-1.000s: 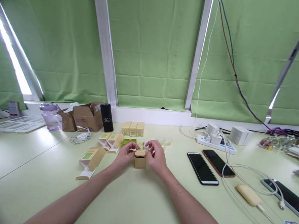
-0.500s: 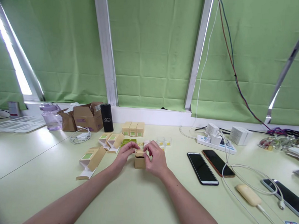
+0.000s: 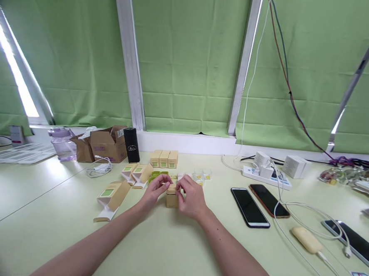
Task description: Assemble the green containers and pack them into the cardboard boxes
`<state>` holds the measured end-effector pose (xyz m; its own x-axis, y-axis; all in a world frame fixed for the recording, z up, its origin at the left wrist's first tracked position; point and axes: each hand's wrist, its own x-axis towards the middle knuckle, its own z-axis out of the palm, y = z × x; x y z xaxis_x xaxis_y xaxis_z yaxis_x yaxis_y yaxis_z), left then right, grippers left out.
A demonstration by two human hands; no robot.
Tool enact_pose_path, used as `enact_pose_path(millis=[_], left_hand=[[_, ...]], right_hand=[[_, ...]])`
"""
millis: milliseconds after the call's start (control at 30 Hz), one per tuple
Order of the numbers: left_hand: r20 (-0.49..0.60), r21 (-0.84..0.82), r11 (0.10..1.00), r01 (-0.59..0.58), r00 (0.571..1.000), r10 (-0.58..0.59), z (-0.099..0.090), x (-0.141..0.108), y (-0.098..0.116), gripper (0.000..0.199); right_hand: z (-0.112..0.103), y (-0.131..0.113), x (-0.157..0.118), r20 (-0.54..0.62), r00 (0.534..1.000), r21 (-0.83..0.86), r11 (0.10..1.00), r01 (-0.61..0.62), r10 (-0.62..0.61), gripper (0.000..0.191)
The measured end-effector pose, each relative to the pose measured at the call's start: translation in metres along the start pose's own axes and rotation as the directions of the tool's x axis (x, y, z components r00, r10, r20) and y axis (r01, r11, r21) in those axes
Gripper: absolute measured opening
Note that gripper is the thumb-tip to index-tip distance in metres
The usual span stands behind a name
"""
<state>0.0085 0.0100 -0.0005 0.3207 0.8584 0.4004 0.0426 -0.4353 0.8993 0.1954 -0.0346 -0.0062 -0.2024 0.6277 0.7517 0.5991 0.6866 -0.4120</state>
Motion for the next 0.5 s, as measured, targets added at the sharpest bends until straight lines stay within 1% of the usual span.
enact_pose_path(millis=[200, 500], left_hand=[[0.009, 0.03, 0.999, -0.021, 1.0, 0.021, 0.0009, -0.0001, -0.0057, 0.031], [0.019, 0.048, 0.998, -0.028, 0.999, 0.027, 0.0015, 0.0, -0.0098, 0.023]], right_hand=[[0.0016, 0.0018, -0.0007, 0.008, 1.0, -0.03, 0.999, 0.017, -0.017, 0.02], [0.002, 0.0019, -0.0006, -0.001, 0.999, -0.007, 0.999, 0.038, -0.038, 0.016]])
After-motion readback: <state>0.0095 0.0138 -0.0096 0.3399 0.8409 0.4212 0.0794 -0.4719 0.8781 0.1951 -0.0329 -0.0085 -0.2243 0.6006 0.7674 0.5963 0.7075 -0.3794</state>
